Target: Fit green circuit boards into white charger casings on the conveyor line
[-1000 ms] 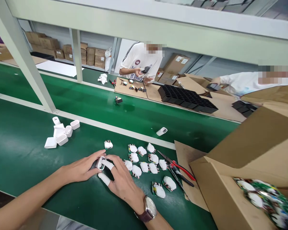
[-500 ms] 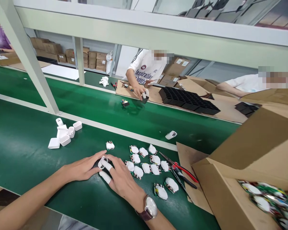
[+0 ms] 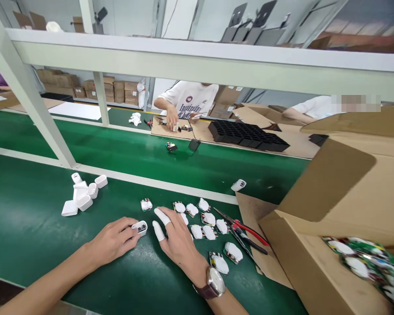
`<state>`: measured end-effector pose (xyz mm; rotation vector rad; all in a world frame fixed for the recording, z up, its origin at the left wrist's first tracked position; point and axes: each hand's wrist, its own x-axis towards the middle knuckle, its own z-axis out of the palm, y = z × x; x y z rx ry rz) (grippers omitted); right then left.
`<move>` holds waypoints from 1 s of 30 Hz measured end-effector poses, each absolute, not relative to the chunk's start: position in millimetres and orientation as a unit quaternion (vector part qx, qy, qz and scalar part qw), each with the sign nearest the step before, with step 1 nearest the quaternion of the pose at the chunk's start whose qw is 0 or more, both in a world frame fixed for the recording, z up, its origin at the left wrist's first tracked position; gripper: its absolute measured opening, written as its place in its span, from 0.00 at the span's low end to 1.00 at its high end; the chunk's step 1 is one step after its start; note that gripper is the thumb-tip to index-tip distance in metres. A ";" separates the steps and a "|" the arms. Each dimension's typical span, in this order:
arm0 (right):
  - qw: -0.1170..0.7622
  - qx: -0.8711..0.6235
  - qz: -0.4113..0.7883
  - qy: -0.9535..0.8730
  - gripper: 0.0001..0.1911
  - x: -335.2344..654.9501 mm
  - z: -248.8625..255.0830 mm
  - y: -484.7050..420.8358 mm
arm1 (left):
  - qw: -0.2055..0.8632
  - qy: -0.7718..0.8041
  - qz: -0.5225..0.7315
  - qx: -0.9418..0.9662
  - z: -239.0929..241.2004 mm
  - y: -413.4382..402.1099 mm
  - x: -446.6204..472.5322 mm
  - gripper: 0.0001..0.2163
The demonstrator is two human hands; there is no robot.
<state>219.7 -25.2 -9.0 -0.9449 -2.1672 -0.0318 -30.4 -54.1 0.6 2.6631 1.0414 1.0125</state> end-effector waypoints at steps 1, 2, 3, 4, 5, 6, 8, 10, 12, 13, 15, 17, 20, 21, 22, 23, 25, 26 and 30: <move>0.377 -0.378 -0.029 -0.845 0.19 223.1 -7.8 -21.8 | 0.038 0.341 0.328 0.880 2.5 -56.6 -28.8 0.05; 0.369 -0.388 -0.043 -0.844 0.18 226.1 -6.5 -18.5 | 0.029 0.344 0.309 0.886 4.5 -59.0 -28.1 0.05; 0.351 -0.400 -0.055 -0.845 0.17 228.5 -5.1 -15.3 | 0.024 0.350 0.281 0.893 6.6 -60.9 -28.2 0.06; 0.323 -0.412 -0.064 -0.850 0.16 229.7 -3.6 -12.1 | 0.025 0.353 0.250 0.901 9.0 -61.1 -29.3 0.07; 0.288 -0.423 -0.069 -0.856 0.14 229.6 -2.2 -8.7 | 0.032 0.351 0.226 0.908 12.1 -58.9 -31.2 0.08; 0.247 -0.435 -0.070 -0.863 0.11 227.7 -0.9 -5.1 | 0.044 0.347 0.210 0.913 16.0 -53.2 -33.7 0.09; 0.175 -0.456 -0.060 -0.870 0.06 218.3 0.4 3.3 | 0.070 0.353 0.191 0.913 27.0 -28.9 -39.3 0.09; 0.143 -0.470 -0.049 -0.870 0.12 203.0 -0.1 12.6 | 0.068 0.420 0.161 0.891 40.9 12.1 -42.9 0.08; 0.138 -0.468 -0.047 -0.872 0.15 186.2 -2.2 20.1 | 0.038 0.524 0.118 0.843 53.4 62.9 -42.5 0.07; 0.138 -0.462 -0.048 -0.875 0.14 179.1 -3.6 22.0 | 0.028 0.556 0.109 0.823 57.5 88.5 -41.0 0.07; 0.135 -0.445 -0.048 -0.884 0.08 170.7 -6.5 20.8 | 0.016 0.597 0.098 0.796 60.4 132.7 -37.4 0.08; 0.134 -0.431 -0.044 -0.891 0.04 171.6 -9.3 13.2 | 0.019 0.616 0.087 0.783 57.8 161.3 -37.1 0.09; 0.138 -0.437 -0.040 -0.888 0.06 184.8 -14.2 -3.0 | 0.033 0.627 0.064 0.776 53.5 169.9 -51.2 0.11; 0.141 -0.444 -0.045 -0.884 0.07 189.5 -16.2 -7.8 | 0.035 0.629 0.059 0.774 53.9 165.1 -60.4 0.14; 0.142 -0.450 -0.053 -0.880 0.09 193.4 -18.3 -12.0 | 0.035 0.634 0.053 0.771 55.4 157.8 -71.4 0.20; 0.142 -0.453 -0.063 -0.878 0.11 196.1 -20.3 -15.3 | 0.034 0.641 0.044 0.765 57.9 148.7 -83.5 0.25; 0.143 -0.452 -0.078 -0.877 0.14 197.7 -23.9 -19.6 | 0.031 0.661 0.017 0.749 64.3 129.1 -107.9 0.34; 0.145 -0.448 -0.080 -0.878 0.14 197.1 -25.3 -20.8 | 0.033 0.669 0.001 0.742 67.4 120.0 -118.3 0.35; 0.158 -0.442 -0.063 -0.881 0.14 193.9 -27.9 -21.4 | 0.035 0.669 -0.022 0.742 72.4 94.8 -130.4 0.24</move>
